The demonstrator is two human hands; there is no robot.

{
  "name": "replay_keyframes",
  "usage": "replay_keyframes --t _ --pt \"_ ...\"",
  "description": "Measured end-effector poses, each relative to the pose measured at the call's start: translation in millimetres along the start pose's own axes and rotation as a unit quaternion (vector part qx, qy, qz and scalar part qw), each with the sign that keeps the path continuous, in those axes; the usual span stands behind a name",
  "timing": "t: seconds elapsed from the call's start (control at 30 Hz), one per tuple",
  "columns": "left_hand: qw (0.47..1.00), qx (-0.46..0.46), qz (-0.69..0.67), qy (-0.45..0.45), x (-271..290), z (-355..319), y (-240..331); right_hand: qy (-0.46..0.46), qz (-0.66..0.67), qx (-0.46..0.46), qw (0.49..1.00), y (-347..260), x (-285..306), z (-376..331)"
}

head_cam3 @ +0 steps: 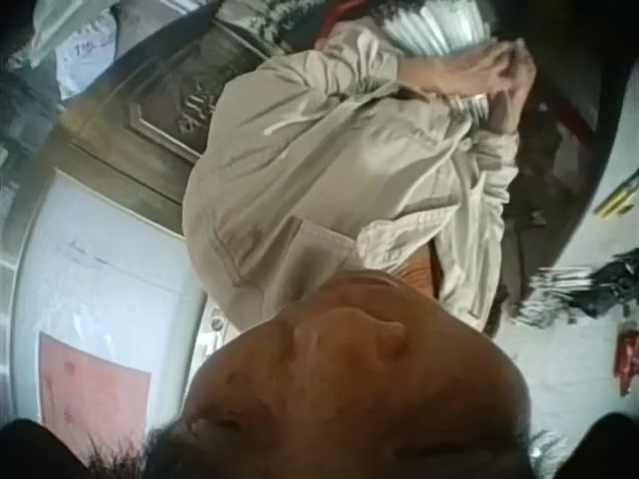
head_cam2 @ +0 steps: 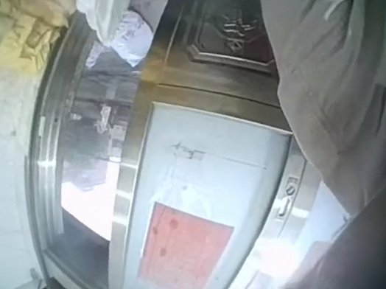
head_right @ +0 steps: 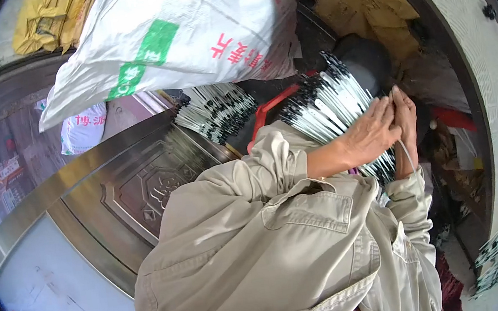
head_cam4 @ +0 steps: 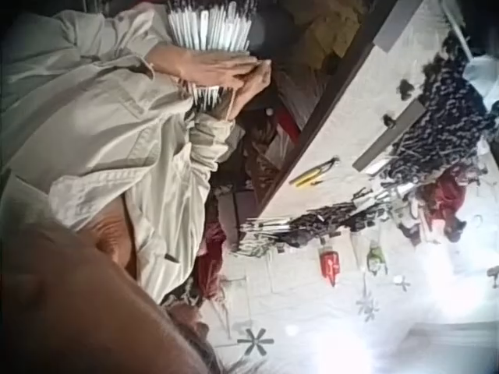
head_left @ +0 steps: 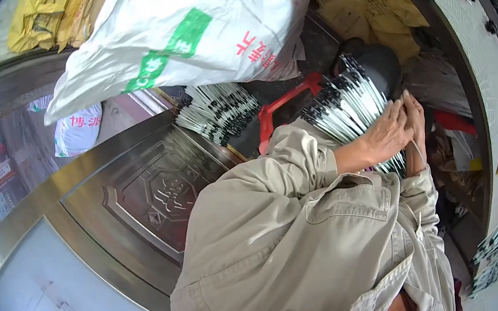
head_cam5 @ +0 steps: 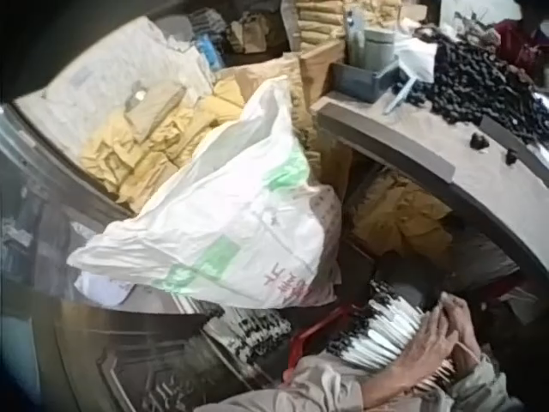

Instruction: Assembling small black components onto bundles of white rods using pliers.

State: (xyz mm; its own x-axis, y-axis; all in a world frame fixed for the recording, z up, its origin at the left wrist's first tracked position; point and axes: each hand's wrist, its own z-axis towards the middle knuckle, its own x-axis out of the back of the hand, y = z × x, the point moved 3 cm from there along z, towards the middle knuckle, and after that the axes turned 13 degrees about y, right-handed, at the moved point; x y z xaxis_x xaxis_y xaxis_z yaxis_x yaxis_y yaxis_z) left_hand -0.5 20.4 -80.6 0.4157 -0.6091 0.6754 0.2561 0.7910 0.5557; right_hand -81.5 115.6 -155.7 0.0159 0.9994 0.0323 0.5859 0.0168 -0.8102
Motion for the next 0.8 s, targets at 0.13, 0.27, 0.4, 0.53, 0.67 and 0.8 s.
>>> replay_keyframes --t 0.13,0.27,0.4,0.53,0.67,0.8 --pt "0.994 0.015 0.019 -0.104 -9 9 -3 0.012 0.1 -0.073 0.992 -2 7 23" --pt "0.992 0.015 -0.002 -0.126 -9 17 -10 0.065 0.171 -0.064 0.981 -21 -6 14" --pt "0.957 0.06 0.03 -0.282 -7 41 -18 -0.013 0.112 -0.014 0.993 -35 2 -14" --pt "0.945 0.062 -0.081 -0.309 6 67 -26 -0.028 0.17 0.036 0.984 -41 21 -67" --pt "0.941 0.055 -0.078 -0.325 27 88 3 0.004 0.105 0.216 0.971 -64 29 -112" --pt "0.967 -0.032 -0.036 -0.25 36 97 22 -0.052 0.029 0.539 0.84 -76 36 -124"
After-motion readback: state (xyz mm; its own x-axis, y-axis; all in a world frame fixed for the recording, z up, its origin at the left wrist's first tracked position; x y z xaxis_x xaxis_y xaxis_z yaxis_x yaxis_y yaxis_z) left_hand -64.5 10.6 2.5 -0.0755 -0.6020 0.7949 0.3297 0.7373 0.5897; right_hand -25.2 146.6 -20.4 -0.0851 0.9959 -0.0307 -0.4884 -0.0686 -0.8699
